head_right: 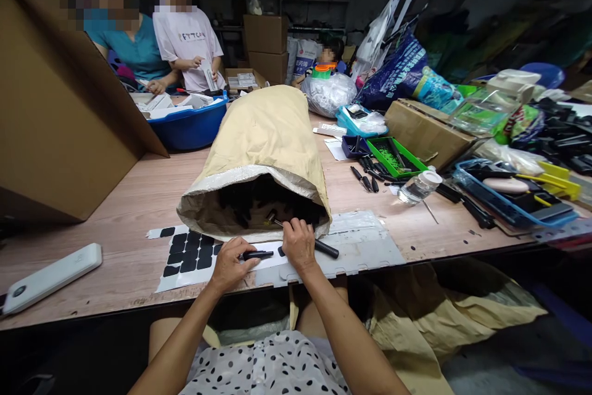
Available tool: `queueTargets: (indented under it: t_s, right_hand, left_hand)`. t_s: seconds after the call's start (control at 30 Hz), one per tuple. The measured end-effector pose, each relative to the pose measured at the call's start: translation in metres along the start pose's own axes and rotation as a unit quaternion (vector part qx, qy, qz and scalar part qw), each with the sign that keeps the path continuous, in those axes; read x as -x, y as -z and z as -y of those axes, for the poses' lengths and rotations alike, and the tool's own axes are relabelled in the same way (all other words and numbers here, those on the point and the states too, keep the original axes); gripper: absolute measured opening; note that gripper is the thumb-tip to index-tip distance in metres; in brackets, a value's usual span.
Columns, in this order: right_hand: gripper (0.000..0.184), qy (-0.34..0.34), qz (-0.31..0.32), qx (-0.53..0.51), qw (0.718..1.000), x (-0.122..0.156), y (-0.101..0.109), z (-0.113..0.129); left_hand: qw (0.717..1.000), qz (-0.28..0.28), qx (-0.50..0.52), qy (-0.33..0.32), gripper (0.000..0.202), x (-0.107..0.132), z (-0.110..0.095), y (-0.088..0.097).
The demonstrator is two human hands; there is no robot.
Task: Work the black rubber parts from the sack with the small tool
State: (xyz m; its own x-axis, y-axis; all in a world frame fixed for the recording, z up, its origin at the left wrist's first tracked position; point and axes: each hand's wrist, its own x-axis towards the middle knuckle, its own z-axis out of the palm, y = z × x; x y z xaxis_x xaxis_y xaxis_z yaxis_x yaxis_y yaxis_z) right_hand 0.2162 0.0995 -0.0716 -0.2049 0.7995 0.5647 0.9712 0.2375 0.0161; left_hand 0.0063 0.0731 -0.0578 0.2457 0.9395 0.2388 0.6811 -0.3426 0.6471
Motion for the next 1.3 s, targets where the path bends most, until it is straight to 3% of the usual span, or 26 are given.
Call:
queueTargets:
  t_s: [0.57,0.73,0.87,1.0,1.13,1.3]
  right_hand:
    - [0.016,-0.004,0.006,-0.019,1.0,0.002,0.001,-0.003]
    - [0.019,-0.031,0.036,-0.048,0.998,0.0,0.001,-0.005]
    - [0.028,-0.073,0.013,-0.122,0.99,0.004,0.017,-0.005]
    - [0.035,-0.115,-0.009,-0.241,0.964,0.019,0.046,0.003]
    - [0.038,-0.128,0.017,-0.326,0.937,0.035,0.066,0.014]
    - [0.038,-0.113,0.044,-0.333,0.935,0.047,0.072,0.021]
  left_hand:
    - [1.0,0.006,0.018,0.019,0.018,-0.001,-0.003,-0.001]
    - [1.0,0.013,0.004,0.025,0.016,-0.004,-0.004,-0.003]
    - [1.0,0.021,0.001,0.021,0.016,-0.005,-0.005,-0.002]
    - [0.999,0.037,0.007,0.021,0.016,-0.007,-0.006,0.002]
    - [0.999,0.045,0.009,0.023,0.013,-0.009,-0.006,0.003]
    - [0.998,0.049,0.006,0.025,0.013,-0.009,-0.006,0.002]
